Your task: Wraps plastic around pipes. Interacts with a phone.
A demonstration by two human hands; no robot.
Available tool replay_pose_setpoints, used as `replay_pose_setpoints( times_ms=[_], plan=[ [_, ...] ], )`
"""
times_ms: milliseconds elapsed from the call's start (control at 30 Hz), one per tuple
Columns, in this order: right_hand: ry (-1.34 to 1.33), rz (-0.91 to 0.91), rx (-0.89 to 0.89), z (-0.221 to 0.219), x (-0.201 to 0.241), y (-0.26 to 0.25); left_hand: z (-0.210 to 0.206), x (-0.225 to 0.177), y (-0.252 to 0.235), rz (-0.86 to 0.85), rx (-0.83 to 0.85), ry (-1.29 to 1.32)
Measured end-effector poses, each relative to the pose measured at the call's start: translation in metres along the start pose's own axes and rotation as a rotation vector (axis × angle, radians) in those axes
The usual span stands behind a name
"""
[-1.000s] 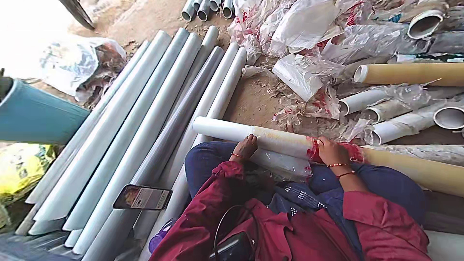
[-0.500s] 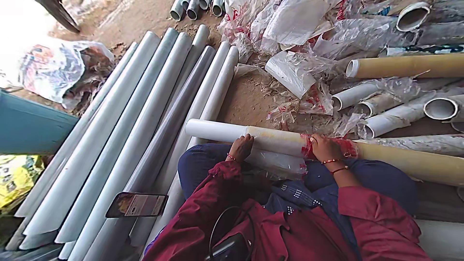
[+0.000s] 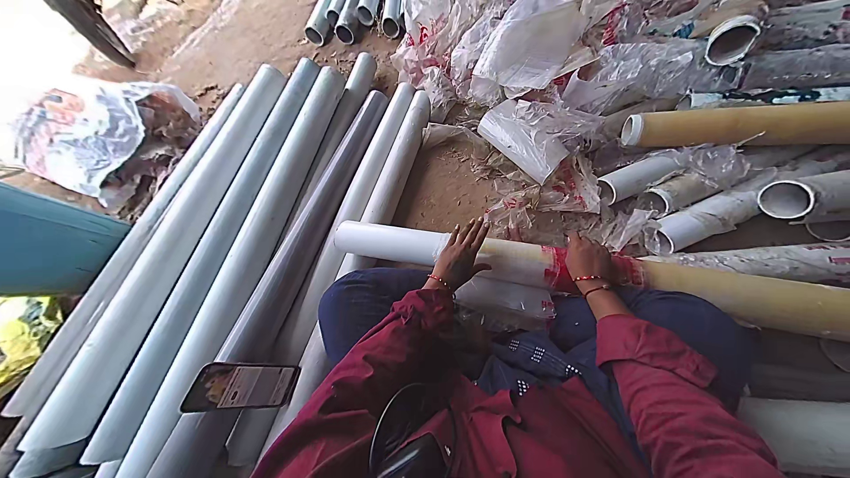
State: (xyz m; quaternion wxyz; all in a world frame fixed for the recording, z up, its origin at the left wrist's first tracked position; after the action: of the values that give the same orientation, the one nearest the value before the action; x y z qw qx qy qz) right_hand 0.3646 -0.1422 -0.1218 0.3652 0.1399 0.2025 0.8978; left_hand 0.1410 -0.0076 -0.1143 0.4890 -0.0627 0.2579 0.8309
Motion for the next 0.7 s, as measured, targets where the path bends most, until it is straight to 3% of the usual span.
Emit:
replay_pose_setpoints(
  times_ms=[67,100,333,700],
  plan=[
    [-0.031,-0.014,-0.023,0.000,-0.002,-0.001,-0.011,0.002,-0.016,0.017,0.175,0.027],
    [-0.041,-0.024,-0.022,0.001,-0.003,-0.001,-0.016,0.002,-0.018,0.006,0.175,0.030],
    [-0.147,-0.061,-0.110,-0.003,-0.013,-0.014,-0.062,-0.012,0.010,-0.067,-0.370,0.091],
    [-0.197,-0.001,-0.129,0.000,-0.013,-0.012,-0.064,-0.040,0.061,-0.128,-0.372,0.129]
  ],
)
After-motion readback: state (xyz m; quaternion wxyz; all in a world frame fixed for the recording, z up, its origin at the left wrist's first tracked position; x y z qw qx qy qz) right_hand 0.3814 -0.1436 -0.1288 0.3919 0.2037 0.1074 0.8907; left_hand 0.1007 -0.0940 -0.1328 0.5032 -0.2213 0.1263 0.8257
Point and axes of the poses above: each hand's wrist, its own y-axis away from the middle knuckle, its own z-axis out of the back of the hand, x = y × z, the point moved 3 cm from there along -y, towards the middle knuckle, and after that the axes turned 11 degrees about x, right-handed, at the moved point
